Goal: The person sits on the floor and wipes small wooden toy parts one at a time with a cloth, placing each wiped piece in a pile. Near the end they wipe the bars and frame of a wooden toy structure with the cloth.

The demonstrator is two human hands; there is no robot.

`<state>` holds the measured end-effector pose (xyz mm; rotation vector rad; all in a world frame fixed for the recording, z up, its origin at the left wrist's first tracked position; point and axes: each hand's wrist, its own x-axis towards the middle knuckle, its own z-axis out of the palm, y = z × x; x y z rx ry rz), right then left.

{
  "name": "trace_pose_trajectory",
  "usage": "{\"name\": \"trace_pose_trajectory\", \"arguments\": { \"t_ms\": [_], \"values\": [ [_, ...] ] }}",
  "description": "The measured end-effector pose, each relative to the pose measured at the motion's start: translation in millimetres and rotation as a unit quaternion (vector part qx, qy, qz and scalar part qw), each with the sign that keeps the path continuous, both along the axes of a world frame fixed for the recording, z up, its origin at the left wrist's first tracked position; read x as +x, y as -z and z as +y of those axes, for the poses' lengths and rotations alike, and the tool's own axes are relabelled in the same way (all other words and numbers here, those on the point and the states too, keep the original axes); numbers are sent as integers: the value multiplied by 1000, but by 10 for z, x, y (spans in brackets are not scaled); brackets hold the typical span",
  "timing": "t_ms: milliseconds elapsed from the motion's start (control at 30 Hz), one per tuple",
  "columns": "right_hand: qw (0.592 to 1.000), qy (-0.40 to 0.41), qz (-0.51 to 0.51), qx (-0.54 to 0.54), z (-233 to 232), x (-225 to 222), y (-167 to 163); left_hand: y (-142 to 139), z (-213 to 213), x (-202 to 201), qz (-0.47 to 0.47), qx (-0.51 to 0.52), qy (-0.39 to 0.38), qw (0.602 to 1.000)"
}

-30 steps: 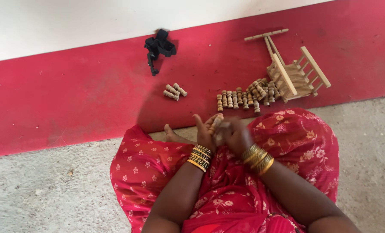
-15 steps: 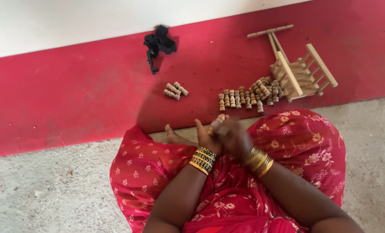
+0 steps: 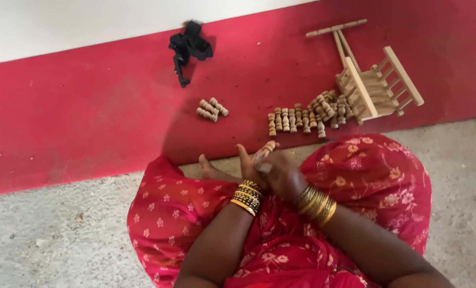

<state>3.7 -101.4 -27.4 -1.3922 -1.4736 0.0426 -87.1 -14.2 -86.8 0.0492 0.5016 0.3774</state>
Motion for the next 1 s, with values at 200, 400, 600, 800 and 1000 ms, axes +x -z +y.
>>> {"name": "trace_pose_trajectory", "arguments": {
  "t_ms": [200, 400, 600, 800, 1000],
  "values": [
    [953, 142, 199, -178, 75, 374, -49, -92, 84, 137, 184, 73, -60, 978],
    [901, 216, 324, -190, 48, 785, -79, 239, 587, 302, 257, 259, -88, 927],
    [892, 200, 363, -179, 42, 793, -105, 598, 785, 635, 254, 405, -66, 876],
    [878, 165, 427, -144, 99, 818, -57, 611, 739, 673, 327, 606, -16, 725],
    [879, 160, 424, -146, 158, 768, 25, 463, 1263, 495, 582, 704, -69, 401]
  ]
}}
